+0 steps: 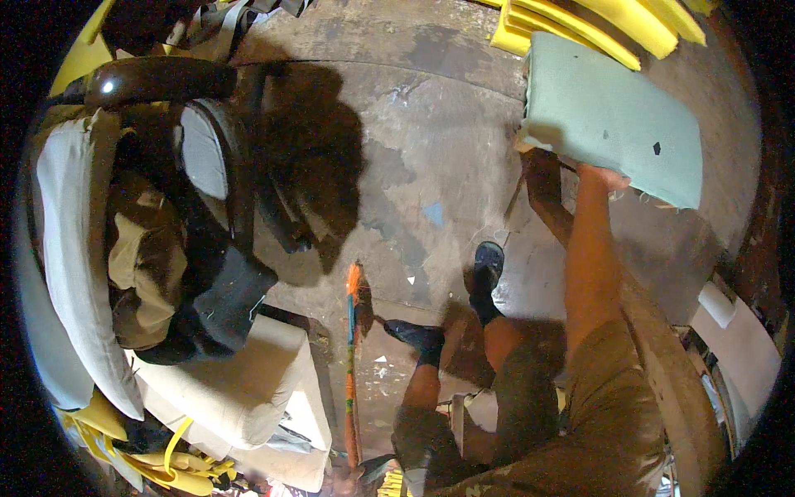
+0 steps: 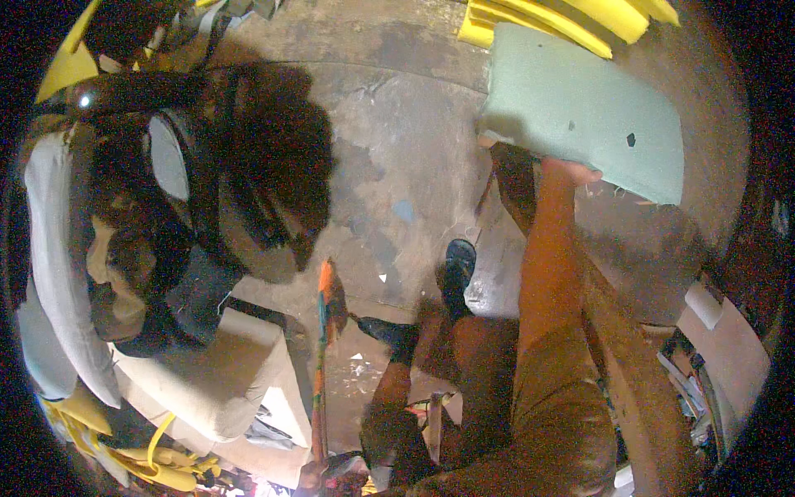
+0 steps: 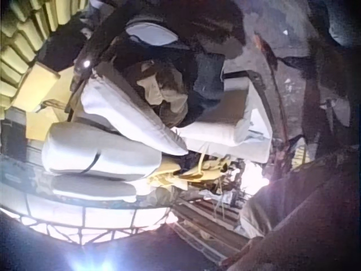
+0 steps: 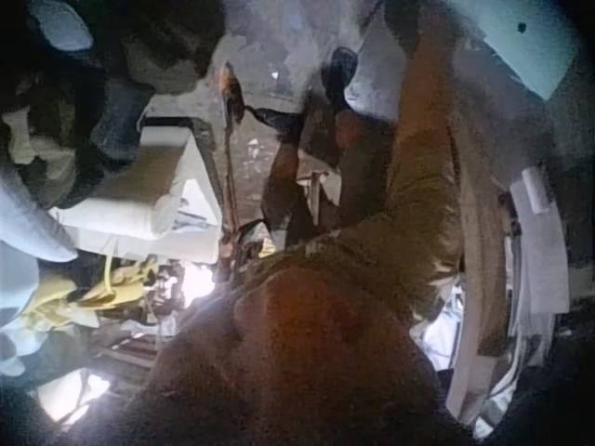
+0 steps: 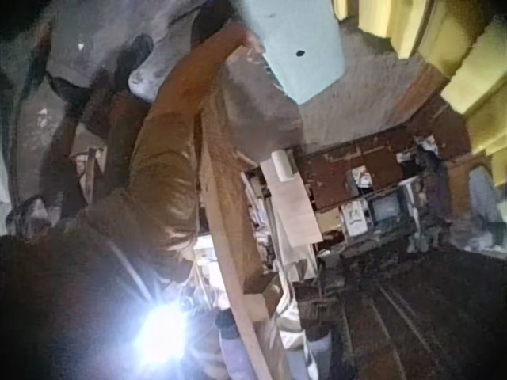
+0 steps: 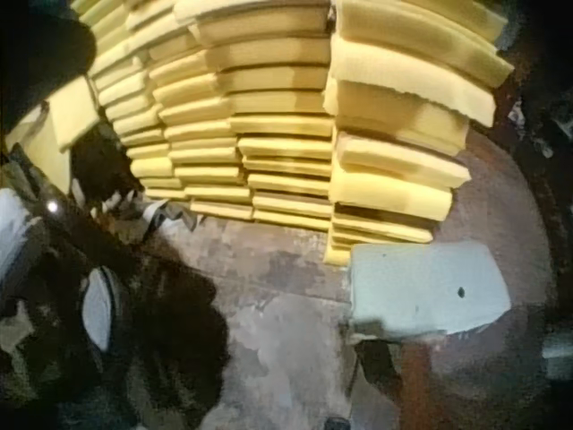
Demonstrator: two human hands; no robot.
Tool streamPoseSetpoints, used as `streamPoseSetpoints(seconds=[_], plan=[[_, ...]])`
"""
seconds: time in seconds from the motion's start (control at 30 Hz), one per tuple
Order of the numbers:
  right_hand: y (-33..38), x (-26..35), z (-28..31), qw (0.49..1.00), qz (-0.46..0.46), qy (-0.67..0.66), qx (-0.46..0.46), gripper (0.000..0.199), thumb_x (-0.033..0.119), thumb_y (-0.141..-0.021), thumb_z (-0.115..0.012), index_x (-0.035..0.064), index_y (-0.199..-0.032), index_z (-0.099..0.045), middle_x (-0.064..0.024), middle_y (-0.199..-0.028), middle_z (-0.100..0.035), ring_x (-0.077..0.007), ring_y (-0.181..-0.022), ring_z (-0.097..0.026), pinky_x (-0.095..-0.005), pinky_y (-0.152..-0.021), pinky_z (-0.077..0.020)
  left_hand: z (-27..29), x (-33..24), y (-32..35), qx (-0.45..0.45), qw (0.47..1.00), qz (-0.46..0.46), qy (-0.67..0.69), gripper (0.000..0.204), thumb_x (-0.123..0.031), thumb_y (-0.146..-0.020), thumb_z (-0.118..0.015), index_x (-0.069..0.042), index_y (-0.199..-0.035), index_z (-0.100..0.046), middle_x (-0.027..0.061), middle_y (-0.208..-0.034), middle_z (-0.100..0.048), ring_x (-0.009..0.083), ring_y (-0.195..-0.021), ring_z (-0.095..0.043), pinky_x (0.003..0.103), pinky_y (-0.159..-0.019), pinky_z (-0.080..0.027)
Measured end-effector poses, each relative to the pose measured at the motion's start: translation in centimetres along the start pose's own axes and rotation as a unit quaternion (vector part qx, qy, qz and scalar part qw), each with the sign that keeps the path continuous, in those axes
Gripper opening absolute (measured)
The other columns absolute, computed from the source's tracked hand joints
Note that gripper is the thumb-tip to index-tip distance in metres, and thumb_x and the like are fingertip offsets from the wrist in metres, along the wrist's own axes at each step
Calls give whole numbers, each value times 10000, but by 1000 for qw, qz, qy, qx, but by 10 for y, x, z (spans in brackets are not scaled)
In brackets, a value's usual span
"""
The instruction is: The person sweeps debris on a cluttered floor using a broom and a dustpan. They move around the room, sweeping small pieces of trash and paper into a pile and then into the dustpan.
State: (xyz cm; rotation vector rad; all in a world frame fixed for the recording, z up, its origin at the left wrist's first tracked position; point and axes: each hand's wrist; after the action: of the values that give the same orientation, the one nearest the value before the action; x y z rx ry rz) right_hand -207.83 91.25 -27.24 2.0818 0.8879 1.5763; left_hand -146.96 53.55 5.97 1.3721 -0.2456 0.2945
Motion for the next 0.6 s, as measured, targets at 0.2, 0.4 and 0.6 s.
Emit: streamPoseSetpoints(seconds=[0.2, 0.4, 0.6], plan=[[-78, -27, 56, 980, -121, 56, 150, 709, 602, -779, -234, 120, -1294, -303, -105, -1353, -268, -326, -1221, -260, -531, -984, -194, -2, -4, -2, -8, 1000, 16, -6, 251, -263, -748, -616, -73, -910, -597, 38, -769, -573, 155, -620, -542, 294, -564, -458], [-35, -46, 56, 975, -192, 86, 78, 660, 589, -808, -291, 124, -1273, -332, -107, -1317, -307, -313, -1190, -295, -493, -969, -238, -11, 17, 6, -20, 1000, -8, 3, 254, -261, -751, -615, -69, -917, -601, 40, -779, -580, 157, -625, -547, 298, -573, -465], [-27, -53, 140, 838, -152, 477, 216, 376, 397, -858, -399, 87, -1060, -466, -65, -952, -511, -194, -820, -484, -346, -728, -402, 10, 49, 7, 6, 981, -137, -139, 258, -258, -753, -614, -65, -924, -605, 42, -790, -588, 159, -630, -551, 301, -583, -471]])
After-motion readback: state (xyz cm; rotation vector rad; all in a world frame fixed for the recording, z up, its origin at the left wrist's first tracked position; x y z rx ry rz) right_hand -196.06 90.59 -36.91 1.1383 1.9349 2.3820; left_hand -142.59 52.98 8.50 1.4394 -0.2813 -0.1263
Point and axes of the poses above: each hand's wrist, its own y-axis away from the middle knuckle, its own z-axis out of the back of the hand, x = y × z
